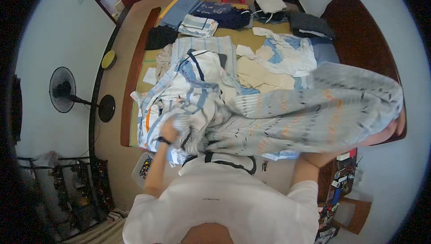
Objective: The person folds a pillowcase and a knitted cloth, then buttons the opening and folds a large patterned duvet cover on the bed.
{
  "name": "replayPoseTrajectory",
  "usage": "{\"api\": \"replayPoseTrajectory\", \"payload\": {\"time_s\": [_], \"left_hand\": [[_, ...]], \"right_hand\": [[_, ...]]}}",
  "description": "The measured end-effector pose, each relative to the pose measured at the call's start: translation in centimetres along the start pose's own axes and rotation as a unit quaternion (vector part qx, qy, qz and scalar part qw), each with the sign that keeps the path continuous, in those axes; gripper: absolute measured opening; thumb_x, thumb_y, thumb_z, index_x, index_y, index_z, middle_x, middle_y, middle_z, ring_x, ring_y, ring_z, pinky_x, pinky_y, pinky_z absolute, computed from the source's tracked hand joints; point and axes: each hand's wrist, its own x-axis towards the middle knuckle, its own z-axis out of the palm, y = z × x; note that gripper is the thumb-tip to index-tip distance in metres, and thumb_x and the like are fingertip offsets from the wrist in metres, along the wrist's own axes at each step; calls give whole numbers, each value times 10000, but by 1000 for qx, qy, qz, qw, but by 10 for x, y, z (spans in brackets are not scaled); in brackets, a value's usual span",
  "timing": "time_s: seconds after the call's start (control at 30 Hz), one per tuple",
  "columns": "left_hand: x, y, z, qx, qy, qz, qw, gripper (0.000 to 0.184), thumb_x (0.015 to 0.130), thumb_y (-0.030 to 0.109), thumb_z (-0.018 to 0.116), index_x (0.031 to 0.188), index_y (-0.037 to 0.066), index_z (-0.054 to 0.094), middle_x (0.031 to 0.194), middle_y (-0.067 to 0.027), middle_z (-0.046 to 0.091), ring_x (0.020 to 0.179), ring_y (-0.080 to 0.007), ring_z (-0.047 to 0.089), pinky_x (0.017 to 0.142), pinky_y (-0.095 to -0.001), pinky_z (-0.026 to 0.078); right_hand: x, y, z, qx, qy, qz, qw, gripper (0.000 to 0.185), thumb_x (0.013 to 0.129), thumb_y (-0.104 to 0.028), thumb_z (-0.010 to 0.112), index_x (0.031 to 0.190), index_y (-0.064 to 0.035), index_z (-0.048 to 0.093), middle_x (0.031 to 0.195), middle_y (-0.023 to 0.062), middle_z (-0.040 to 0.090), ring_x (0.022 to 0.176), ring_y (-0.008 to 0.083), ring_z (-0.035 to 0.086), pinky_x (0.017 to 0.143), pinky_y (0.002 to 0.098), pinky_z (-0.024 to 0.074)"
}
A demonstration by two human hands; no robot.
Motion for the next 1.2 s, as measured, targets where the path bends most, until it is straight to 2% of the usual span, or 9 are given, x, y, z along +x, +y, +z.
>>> {"api": "replayPoseTrajectory", "payload": {"time_s": [0.13,0.17,0.37,0.43,0.57,0.87,0.9,0.97,1.2], "left_hand": [[31,-55,-161,-101,142,-187,967,248,676,59,498,920,16,515,882,-186,532,813,-307,510,744,-359,392],[43,-162,-175,169,297,40,939,177,703,114,527,848,13,529,842,-157,545,772,-271,514,732,-356,395],[-9,-234,-466,-437,478,-73,758,273,776,130,413,987,-30,482,946,-129,528,848,-235,524,734,-330,440],[-40,-226,-477,-477,488,-82,726,324,776,152,418,1040,-34,447,1017,-134,500,910,-235,506,763,-326,433],[-96,-206,-368,-596,329,-183,709,391,743,283,532,1008,6,451,926,-84,517,845,-187,508,718,-304,428],[-107,1,8,-362,-66,-388,845,372,709,282,578,948,9,494,830,-152,558,788,-291,509,704,-366,409],[-108,23,32,-75,-58,-189,977,318,680,293,603,825,20,530,721,-123,566,668,-260,523,604,-343,417],[-94,96,-3,-282,-133,53,949,287,692,289,595,685,13,517,619,-141,516,567,-260,498,514,-323,378],[-82,134,-88,-244,-248,182,920,391,716,292,577,522,5,395,516,-134,406,480,-271,435,438,-321,310]], "right_hand": [[78,-36,-130,-43,238,-22,970,412,575,14,376,979,13,456,998,157,484,939,269,467,865,373,334],[92,-37,-166,-59,293,-19,954,452,569,18,370,1015,21,442,1034,166,469,973,289,450,892,378,313],[62,-85,-333,-326,491,44,807,404,687,-62,436,1086,4,435,1015,170,488,952,279,456,852,379,352],[24,-98,-344,-494,575,76,648,382,704,-155,501,1062,-24,475,991,150,508,907,256,484,813,357,383],[-79,-73,-434,-120,624,-72,769,339,741,-259,486,985,-25,510,965,128,514,925,260,478,804,376,387],[-340,249,-78,-74,155,681,712,314,789,-284,446,1003,-65,516,950,103,534,881,157,502,753,291,396],[-360,300,-68,-233,-85,661,708,370,812,-326,399,1036,-48,499,1047,110,505,976,167,457,840,302,339],[-316,313,12,-350,-347,563,663,459,821,-372,372,1043,13,485,1101,117,478,1020,219,427,864,290,311],[-249,333,134,-270,-273,554,739,367,760,-181,521,1079,-24,435,982,95,518,927,144,476,803,265,366]]}}
